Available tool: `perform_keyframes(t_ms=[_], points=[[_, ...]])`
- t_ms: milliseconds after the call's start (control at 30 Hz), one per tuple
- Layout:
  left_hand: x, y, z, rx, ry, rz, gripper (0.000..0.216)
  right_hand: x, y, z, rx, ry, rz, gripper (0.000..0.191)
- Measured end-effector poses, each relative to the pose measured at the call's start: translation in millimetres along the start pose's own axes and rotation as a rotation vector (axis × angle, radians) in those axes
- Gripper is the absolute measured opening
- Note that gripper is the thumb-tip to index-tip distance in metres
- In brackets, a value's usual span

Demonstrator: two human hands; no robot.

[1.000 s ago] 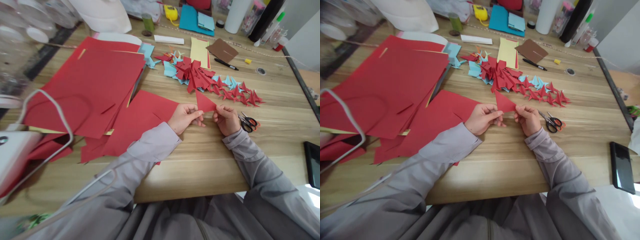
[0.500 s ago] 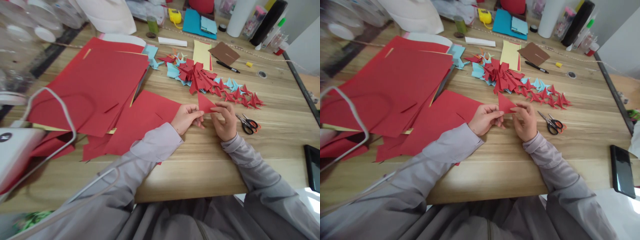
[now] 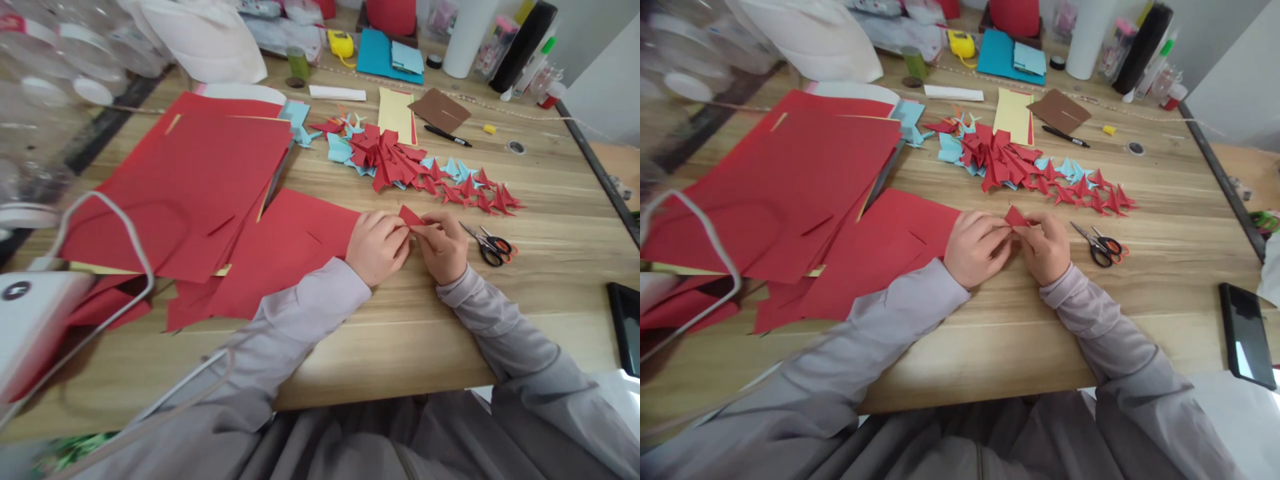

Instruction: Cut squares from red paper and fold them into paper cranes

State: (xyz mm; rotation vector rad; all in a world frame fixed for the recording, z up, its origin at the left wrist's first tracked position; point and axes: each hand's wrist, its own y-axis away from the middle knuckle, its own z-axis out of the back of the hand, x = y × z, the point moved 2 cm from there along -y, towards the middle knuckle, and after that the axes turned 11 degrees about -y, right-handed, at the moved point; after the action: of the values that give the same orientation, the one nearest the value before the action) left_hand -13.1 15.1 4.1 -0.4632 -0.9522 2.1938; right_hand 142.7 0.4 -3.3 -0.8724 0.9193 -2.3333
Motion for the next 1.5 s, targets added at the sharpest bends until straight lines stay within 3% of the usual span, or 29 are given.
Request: perform_keyframes(t_ms=[300, 633, 1100, 1500], points=[[3, -4, -3, -0.009, -0.131, -0.246, 0.023, 9, -3, 5, 0.013, 0.124, 0.183, 0.014], [16, -4, -6, 0.170, 0.041, -0.197, 0.025, 8, 0, 3, 0.102, 0.072, 0.129, 0.020], [27, -5, 1, 0.133, 0.088, -0.136, 0.020, 3, -1, 7, 0.023, -0.093, 0.027, 0.016], [27, -5, -1, 0.177, 0.124, -0.107, 0.022, -8, -2, 10, 0.019, 0.079, 0.047, 0.014]])
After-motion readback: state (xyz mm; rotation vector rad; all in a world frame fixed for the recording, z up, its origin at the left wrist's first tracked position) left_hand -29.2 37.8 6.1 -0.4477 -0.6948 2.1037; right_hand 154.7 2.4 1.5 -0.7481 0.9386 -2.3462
